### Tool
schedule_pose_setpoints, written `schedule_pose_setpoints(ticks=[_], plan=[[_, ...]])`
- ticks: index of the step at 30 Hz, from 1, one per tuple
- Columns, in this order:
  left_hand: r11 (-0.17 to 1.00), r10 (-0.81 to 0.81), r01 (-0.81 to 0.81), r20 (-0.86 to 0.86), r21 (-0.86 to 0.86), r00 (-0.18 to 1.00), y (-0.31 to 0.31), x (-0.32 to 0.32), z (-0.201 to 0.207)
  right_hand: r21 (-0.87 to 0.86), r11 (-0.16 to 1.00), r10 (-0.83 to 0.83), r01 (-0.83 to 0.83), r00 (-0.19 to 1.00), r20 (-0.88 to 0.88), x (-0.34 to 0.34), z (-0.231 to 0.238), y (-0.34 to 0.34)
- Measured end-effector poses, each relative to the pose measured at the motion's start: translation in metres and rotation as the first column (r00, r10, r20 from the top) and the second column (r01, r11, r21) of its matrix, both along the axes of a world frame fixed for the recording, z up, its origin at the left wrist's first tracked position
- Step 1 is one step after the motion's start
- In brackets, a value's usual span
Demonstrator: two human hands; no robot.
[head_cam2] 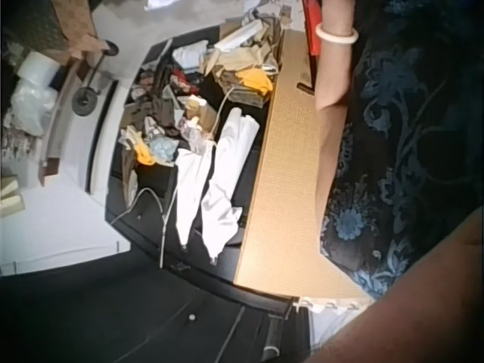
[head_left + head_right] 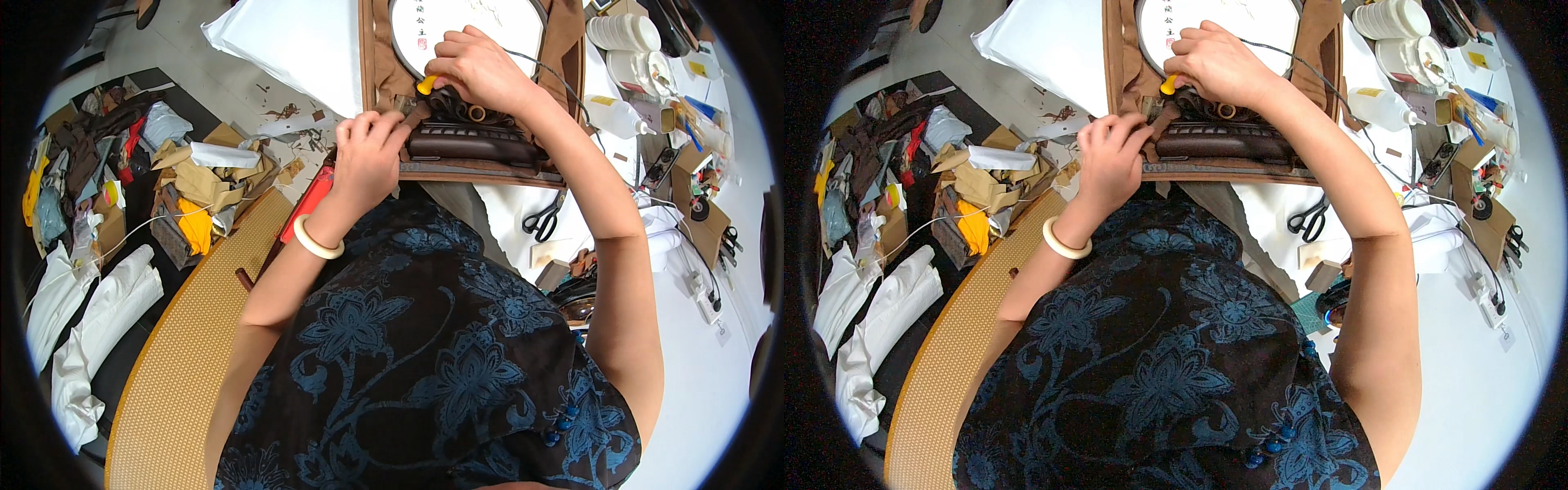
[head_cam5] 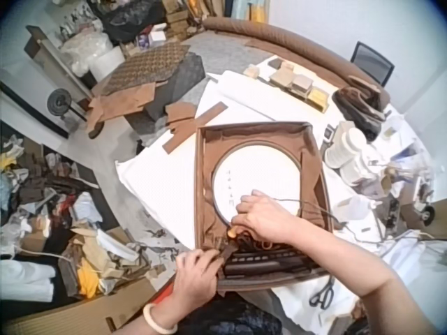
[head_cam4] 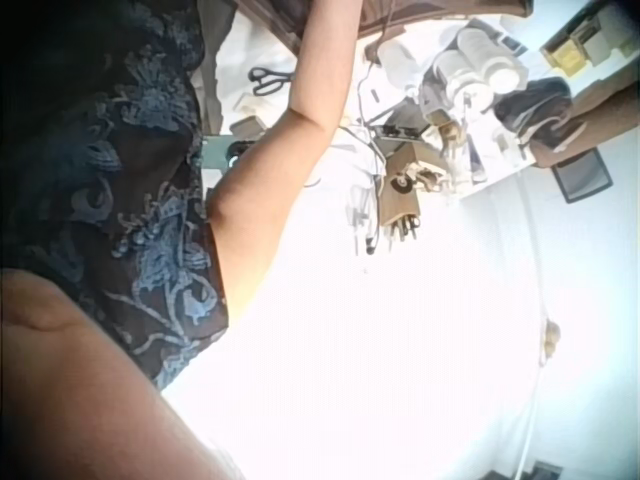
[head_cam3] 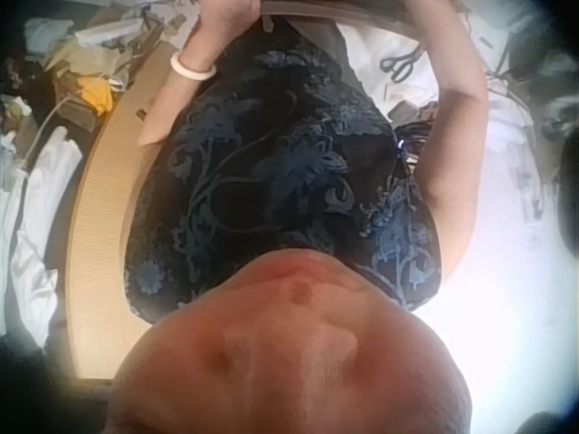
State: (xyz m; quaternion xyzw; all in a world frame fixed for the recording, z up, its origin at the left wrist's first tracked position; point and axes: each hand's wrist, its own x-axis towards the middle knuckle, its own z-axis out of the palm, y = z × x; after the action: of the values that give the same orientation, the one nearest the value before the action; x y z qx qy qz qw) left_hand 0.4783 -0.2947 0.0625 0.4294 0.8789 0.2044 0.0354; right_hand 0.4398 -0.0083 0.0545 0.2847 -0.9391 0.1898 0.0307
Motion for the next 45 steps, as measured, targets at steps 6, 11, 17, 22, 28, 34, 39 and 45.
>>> schedule_pose_setpoints(ticks=[6,11,17,22,28,34,39,45], plan=[[0.96,-0.152,0.195,0.209,-0.203,0.966,-0.009,-0.009,0.0,-0.014,1.0,-0.002,0.001,1.0,-0.02,0.0,-0.004,0.001],[0.928,-0.196,0.246,0.196,-0.278,0.961,-0.008,-0.013,0.002,-0.009,1.0,-0.01,0.01,1.0,-0.013,0.0,-0.005,0.001],[0.914,-0.238,0.275,0.153,-0.298,0.959,-0.011,-0.014,0.0,-0.066,0.998,0.006,-0.006,1.0,-0.004,-0.002,-0.001,0.003],[0.897,-0.235,0.283,0.177,-0.339,0.956,-0.011,-0.013,0.002,-0.071,0.996,0.061,-0.058,0.997,0.043,-0.006,0.011,0.007],[0.9,-0.238,0.269,0.13,-0.343,0.962,-0.015,-0.009,-0.002,-0.052,0.987,0.157,-0.151,0.98,0.125,-0.013,0.014,-0.005],[0.903,-0.223,0.228,0.056,-0.365,0.973,-0.016,-0.001,0.0,0.042,0.979,0.194,-0.201,0.974,0.121,-0.023,0.012,-0.017],[0.942,-0.215,0.229,0.083,-0.245,0.973,-0.025,0.003,0.007,-0.012,0.988,0.155,-0.154,0.986,0.063,-0.015,0.003,-0.021],[0.947,-0.252,0.271,0.124,-0.174,0.96,-0.039,-0.007,0.011,-0.05,0.99,0.136,-0.133,0.989,0.059,-0.012,0.003,-0.015]])
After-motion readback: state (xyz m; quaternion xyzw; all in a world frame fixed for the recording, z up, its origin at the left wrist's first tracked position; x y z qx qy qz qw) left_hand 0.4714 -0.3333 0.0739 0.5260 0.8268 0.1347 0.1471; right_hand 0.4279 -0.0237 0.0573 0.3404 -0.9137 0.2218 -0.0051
